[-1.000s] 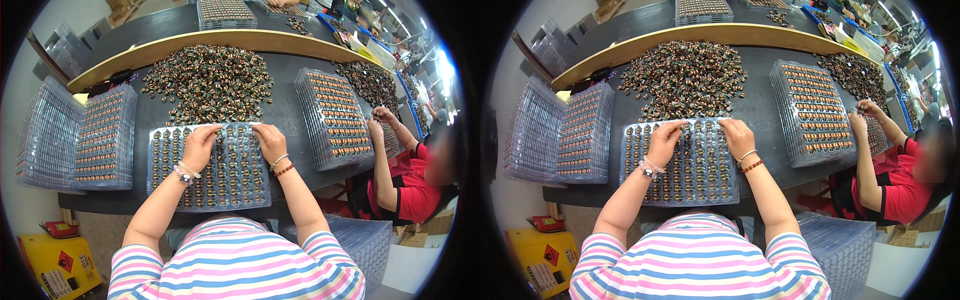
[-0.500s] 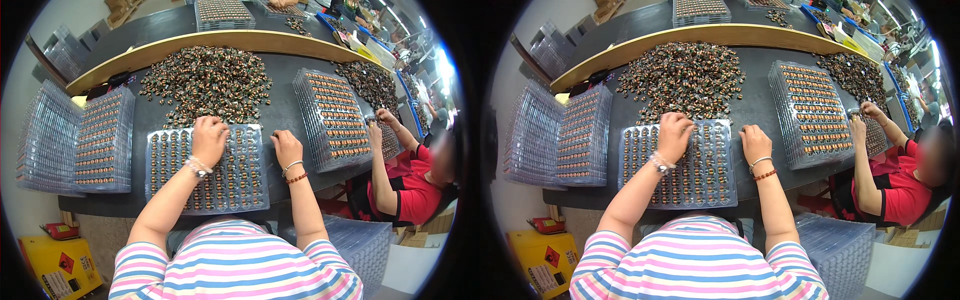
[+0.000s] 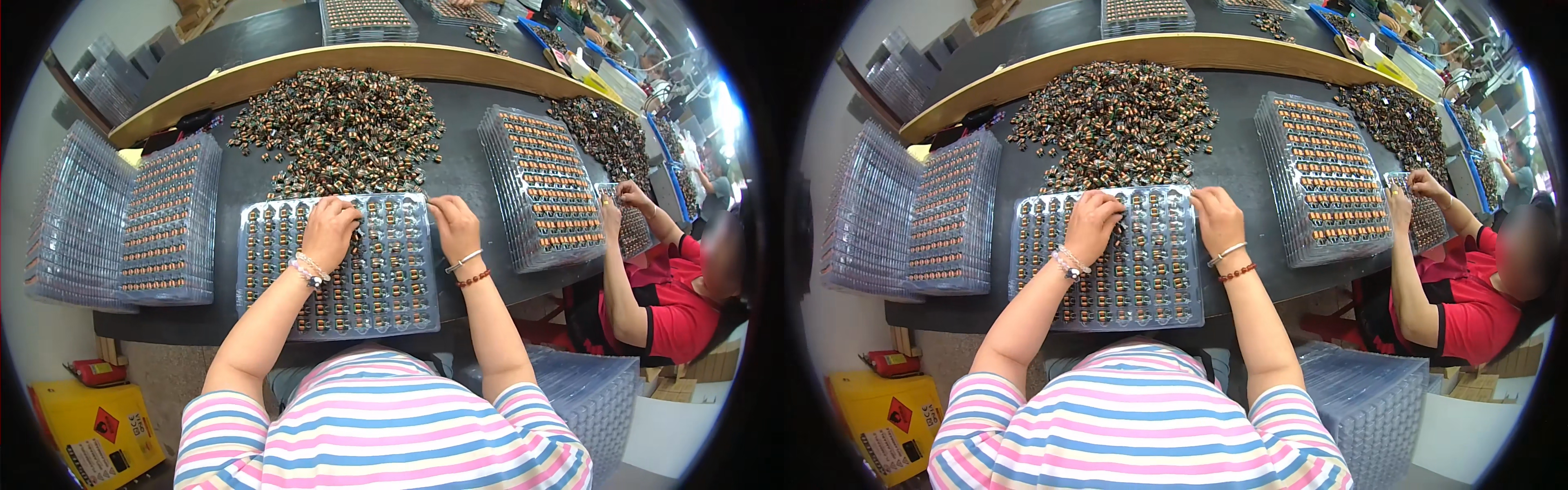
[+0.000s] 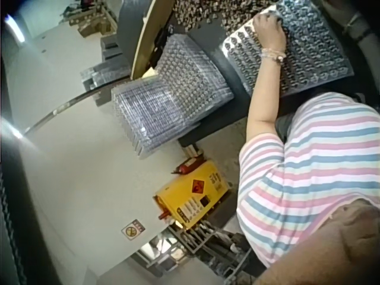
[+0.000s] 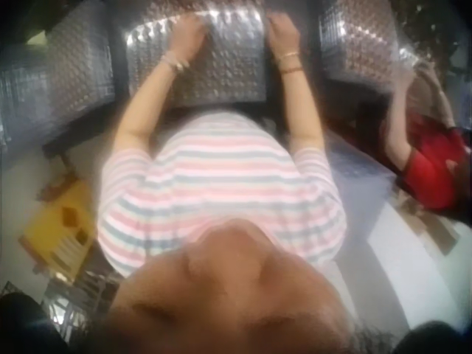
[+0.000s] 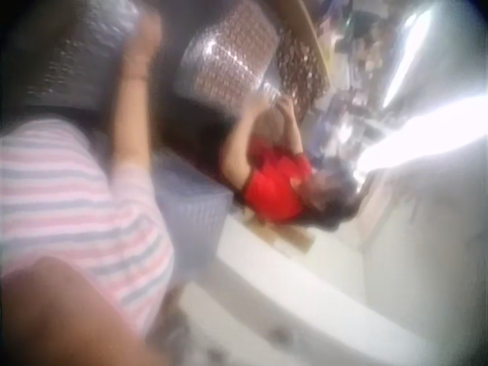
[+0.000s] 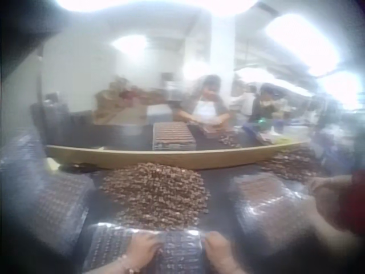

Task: The person finishes placing electronic components into slots of a plastic blister tray, stacks the filled tray, takes an empty tray from a stack, scoops components onto it, and fits them individually into the slots by hand.

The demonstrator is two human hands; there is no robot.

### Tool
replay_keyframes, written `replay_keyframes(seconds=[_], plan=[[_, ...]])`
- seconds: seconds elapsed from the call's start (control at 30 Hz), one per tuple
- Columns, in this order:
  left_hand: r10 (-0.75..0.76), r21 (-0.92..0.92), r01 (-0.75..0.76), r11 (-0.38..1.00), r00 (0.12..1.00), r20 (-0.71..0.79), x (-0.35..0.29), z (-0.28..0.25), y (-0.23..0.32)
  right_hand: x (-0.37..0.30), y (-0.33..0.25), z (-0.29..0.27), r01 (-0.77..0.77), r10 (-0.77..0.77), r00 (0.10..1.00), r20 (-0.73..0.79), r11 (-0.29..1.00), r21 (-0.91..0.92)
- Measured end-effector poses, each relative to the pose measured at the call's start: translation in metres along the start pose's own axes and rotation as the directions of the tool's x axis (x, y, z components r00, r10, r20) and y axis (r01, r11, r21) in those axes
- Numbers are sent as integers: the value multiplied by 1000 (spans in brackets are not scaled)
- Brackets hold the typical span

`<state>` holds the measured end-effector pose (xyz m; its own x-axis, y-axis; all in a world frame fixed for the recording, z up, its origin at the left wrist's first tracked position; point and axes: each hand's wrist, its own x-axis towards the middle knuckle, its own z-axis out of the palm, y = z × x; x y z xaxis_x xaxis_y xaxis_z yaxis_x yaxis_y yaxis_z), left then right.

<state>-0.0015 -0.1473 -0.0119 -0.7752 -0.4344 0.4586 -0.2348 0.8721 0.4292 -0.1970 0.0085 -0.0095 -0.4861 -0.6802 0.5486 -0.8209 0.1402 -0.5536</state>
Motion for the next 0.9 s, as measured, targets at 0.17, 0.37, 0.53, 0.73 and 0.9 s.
replay_keyframes(seconds=[0.17,0.37,0.53,0.73,0.9], plan=[[-49,-139,36,990,995,-91,3,-6,10,7,-4,17,100,-96,990,101,994,-40],[-92,-219,82,972,995,-34,14,3,29,9,5,30,-28,40,996,82,990,-136],[8,-182,-9,983,1000,-6,36,33,49,4,20,33,-242,249,968,-24,957,162],[99,-69,-96,993,994,43,34,61,53,-3,27,8,-361,375,927,-23,907,216],[187,101,-188,977,982,18,38,55,63,7,36,17,-136,150,983,108,983,-124]])
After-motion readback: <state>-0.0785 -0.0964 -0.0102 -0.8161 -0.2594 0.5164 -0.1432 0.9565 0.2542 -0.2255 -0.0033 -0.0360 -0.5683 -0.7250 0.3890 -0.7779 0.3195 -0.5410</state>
